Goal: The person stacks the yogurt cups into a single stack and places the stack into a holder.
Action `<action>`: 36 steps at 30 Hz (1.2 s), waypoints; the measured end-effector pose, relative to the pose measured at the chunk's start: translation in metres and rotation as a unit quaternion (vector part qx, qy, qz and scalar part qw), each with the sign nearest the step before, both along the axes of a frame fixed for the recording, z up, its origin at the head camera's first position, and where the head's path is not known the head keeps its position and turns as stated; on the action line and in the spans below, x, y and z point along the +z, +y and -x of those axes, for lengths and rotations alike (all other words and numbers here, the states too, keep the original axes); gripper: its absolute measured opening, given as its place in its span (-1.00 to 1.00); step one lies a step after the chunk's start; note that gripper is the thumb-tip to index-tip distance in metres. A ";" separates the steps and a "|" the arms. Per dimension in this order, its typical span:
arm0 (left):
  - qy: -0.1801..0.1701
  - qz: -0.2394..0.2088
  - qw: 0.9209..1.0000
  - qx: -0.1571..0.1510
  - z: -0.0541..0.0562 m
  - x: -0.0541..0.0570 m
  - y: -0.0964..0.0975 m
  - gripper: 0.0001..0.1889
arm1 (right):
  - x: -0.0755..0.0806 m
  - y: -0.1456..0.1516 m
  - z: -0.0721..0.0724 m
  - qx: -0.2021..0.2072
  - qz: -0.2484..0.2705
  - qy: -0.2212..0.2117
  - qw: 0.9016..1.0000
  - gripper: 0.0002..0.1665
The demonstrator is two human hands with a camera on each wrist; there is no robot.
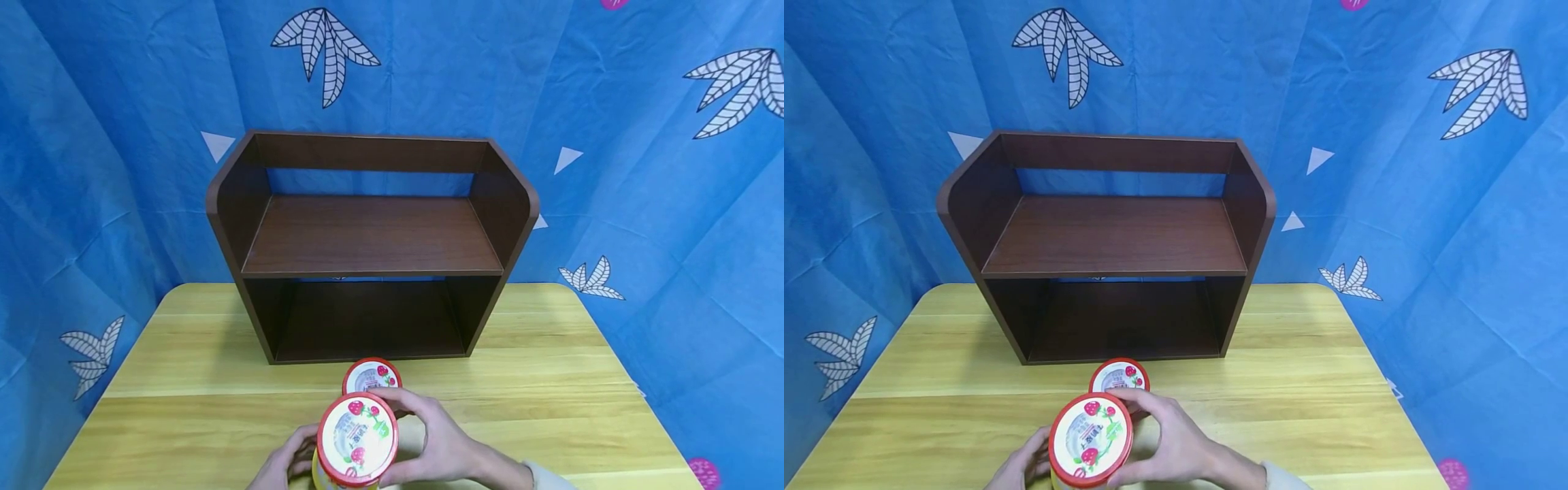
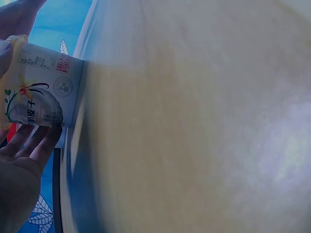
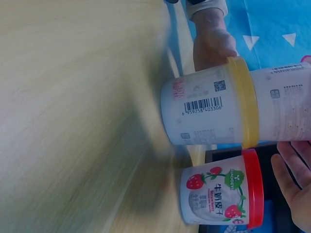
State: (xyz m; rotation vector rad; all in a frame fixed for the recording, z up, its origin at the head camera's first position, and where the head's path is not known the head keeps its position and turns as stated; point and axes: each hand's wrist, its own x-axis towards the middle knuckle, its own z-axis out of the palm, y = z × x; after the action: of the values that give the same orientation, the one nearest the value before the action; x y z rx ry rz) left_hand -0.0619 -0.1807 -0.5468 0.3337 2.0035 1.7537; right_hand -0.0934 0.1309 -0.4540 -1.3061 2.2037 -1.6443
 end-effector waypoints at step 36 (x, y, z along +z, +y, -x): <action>-0.032 0.016 0.999 -0.010 0.009 -0.032 -0.010 0.04 | -0.002 -0.004 0.001 0.005 -0.027 0.024 0.999 0.09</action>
State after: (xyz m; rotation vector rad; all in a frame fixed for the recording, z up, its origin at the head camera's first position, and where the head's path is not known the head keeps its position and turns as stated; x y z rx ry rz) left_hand -0.0713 -0.1905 -0.5783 0.2809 1.9747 1.6967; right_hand -0.0940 0.1271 -0.4555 -1.3542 2.2475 -1.5536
